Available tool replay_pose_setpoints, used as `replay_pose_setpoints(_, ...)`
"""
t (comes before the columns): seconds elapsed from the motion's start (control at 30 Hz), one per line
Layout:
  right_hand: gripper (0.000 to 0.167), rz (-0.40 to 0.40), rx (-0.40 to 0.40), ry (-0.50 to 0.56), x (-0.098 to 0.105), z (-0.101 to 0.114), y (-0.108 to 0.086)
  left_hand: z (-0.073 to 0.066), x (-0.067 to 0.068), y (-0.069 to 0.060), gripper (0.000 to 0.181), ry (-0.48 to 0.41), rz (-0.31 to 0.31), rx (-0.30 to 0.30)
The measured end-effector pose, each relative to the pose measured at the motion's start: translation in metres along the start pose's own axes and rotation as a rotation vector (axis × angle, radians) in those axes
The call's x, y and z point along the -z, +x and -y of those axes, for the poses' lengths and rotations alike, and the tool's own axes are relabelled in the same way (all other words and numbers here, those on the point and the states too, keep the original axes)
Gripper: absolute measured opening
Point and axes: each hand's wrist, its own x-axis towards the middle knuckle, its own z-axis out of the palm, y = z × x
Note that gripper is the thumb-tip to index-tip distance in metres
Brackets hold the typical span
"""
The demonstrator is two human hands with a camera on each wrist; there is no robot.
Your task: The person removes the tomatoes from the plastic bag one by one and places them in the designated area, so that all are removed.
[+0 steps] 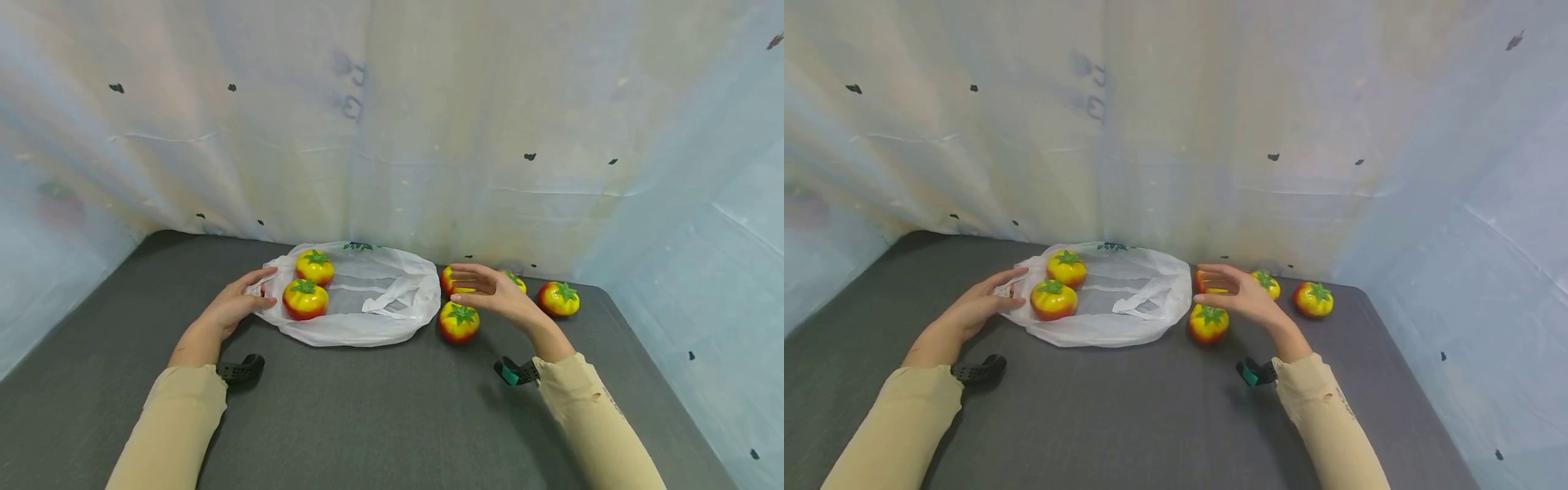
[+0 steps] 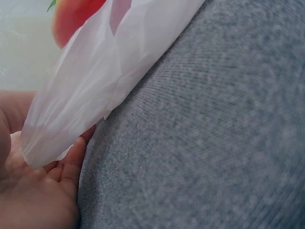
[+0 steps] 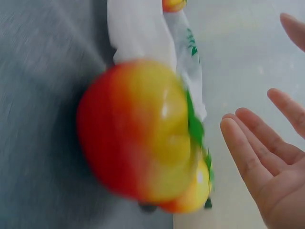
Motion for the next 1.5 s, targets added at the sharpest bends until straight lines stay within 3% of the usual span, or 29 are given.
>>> replay_pose_setpoints(0.53, 0.059, 0.062, 0.087, 0.122, -0.039, 0.023, 0.035, -0.001, 0.000, 0.000, 0.076, -0.007, -0.008, 0.014)
replay_pose_setpoints(0.87, 0.055, 0.051, 0.093, 0.202, -0.072, 0.035, 0.055, -0.001, 0.000, -0.001, 0.077, -0.015, -0.003, 0.021)
replay_pose_setpoints(1.2, 0.051, 0.076, 0.103, 0.204, -0.102, 0.043, 0.073, 0.002, 0.001, 0.001, 0.076, -0.045, -0.013, 0.019)
replay_pose_setpoints(1.5, 0.049, 0.093, 0.113, 0.185, -0.126, 0.046, 0.090, 0.000, 0.000, 0.001, 0.077, -0.020, -0.006, 0.014)
